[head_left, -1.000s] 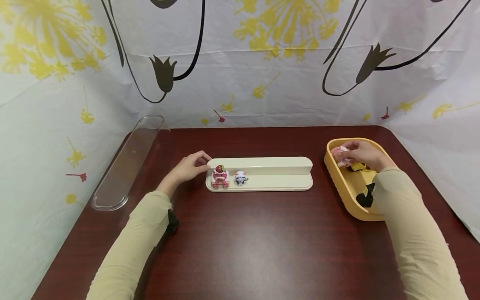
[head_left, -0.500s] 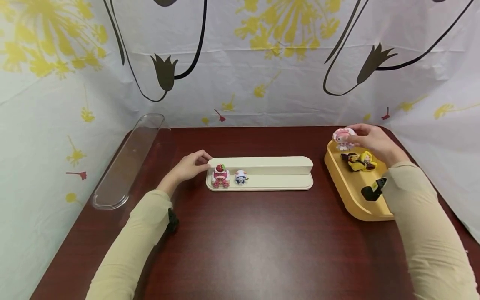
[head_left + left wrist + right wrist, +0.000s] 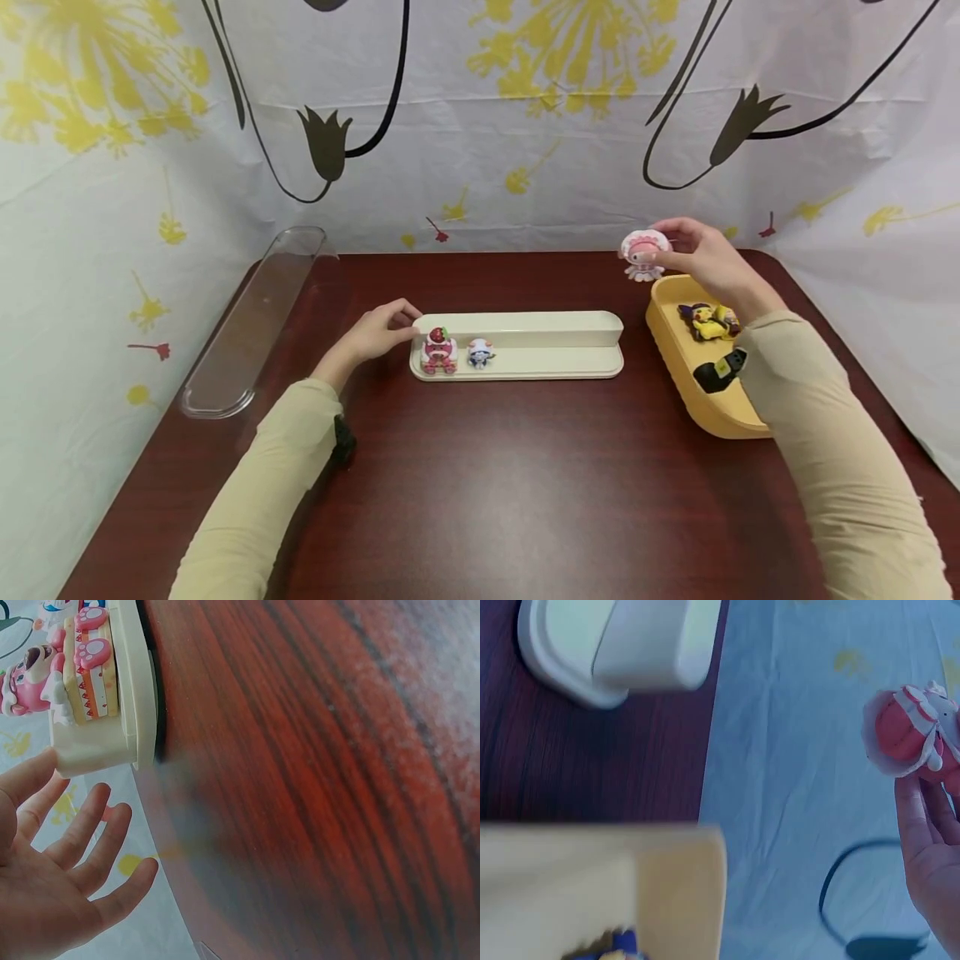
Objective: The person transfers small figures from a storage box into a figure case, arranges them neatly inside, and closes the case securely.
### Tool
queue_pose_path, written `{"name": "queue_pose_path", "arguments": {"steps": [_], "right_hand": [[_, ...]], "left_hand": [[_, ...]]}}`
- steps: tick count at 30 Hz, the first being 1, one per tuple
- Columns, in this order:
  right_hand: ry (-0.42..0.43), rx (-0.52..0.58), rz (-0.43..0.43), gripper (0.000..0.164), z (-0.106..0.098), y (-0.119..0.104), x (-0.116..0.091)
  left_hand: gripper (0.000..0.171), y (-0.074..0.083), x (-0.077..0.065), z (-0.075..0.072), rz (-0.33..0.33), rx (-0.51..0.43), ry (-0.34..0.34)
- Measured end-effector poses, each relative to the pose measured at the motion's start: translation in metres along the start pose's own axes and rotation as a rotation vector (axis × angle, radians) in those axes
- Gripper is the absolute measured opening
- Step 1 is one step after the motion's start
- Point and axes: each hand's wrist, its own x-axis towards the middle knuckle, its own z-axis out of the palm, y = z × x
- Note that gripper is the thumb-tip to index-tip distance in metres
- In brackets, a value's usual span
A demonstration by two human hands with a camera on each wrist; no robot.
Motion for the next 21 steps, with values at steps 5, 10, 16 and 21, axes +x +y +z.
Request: {"name": "queue_pose_path", "arguments": {"steps": [5, 10, 16, 21], "right_hand": [[-0.068, -0.032, -0.031, 0.044, 0.024, -0.011, 0.003], [-0.144, -0.008, -0.089, 0.046, 0.048, -0.02, 0.005], [-0.2, 0.032, -0.154, 0.042, 0.075, -0.019, 0.007], [-0.251, 0.102, -0.207, 0.04, 0.098, -0.012, 0.006]], "left_hand": [[0.019, 0.0, 0.0, 0.0, -0.001, -0.004, 0.001], [0.019, -0.001, 0.0, 0.0, 0.005, -0.008, 0.001], [0.019, 0.001, -0.001, -0.001, 0.004, -0.01, 0.004], [0.02, 0.002, -0.003, -0.001, 0.0, -0.015, -0.003]]}}
